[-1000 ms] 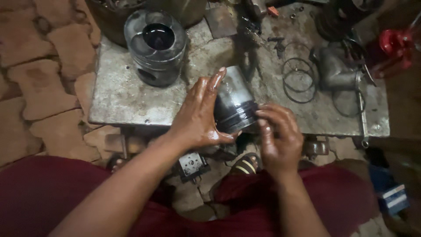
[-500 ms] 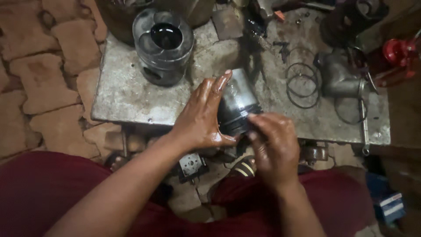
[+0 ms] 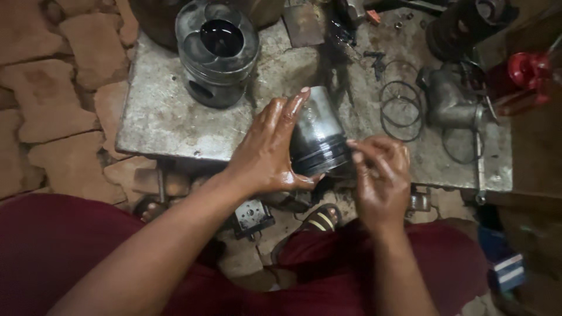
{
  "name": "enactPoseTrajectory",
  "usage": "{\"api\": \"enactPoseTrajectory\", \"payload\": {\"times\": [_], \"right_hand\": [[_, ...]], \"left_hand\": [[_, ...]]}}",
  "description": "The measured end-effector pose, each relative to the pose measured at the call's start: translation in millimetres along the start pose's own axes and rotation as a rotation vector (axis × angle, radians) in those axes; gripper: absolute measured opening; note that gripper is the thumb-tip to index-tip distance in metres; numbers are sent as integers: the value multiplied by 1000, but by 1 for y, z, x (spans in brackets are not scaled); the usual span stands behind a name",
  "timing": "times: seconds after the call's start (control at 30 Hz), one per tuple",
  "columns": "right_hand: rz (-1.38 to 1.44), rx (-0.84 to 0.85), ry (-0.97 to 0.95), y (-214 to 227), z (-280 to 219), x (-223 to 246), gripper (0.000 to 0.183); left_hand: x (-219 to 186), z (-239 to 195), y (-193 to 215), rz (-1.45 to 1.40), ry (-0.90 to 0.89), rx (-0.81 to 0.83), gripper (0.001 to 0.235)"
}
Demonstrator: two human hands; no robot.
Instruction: The person installs metal rings onto an engine piston by hand and cleans the piston assembly in a bucket of liquid.
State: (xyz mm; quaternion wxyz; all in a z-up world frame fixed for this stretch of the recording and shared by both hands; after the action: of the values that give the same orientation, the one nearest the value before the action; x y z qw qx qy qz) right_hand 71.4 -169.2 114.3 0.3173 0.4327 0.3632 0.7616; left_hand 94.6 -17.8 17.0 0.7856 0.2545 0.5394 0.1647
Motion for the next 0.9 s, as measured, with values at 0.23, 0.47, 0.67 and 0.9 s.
{"api": "enactPoseTrajectory", "payload": {"times": [0.23, 0.47, 0.67, 0.9], "right_hand": [[370, -132, -121, 7, -15, -26, 16], [752, -101, -602, -16, -22, -99, 31], [1005, -70, -700, -24, -32, -102, 33], [1341, -106, -754, -22, -25, -101, 24]], "left_hand": [[2, -2, 1, -25, 16, 13, 144], [-1, 2, 2, 38, 27, 15, 143], [5, 3, -7, 44, 99, 90, 147], [0, 5, -2, 49, 80, 65, 148]]}}
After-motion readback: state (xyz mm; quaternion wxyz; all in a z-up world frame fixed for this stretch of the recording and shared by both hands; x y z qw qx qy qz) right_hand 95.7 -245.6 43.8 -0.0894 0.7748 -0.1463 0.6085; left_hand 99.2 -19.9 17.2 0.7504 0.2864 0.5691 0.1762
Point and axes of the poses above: each hand's wrist, its own z-axis towards the middle knuckle, its own y-axis out of the back of the hand, x = y × z, the point moved 10 cm from there along z, towards the middle knuckle, and after that the axes turned 5 degrees about -y, right-handed, at the moved point
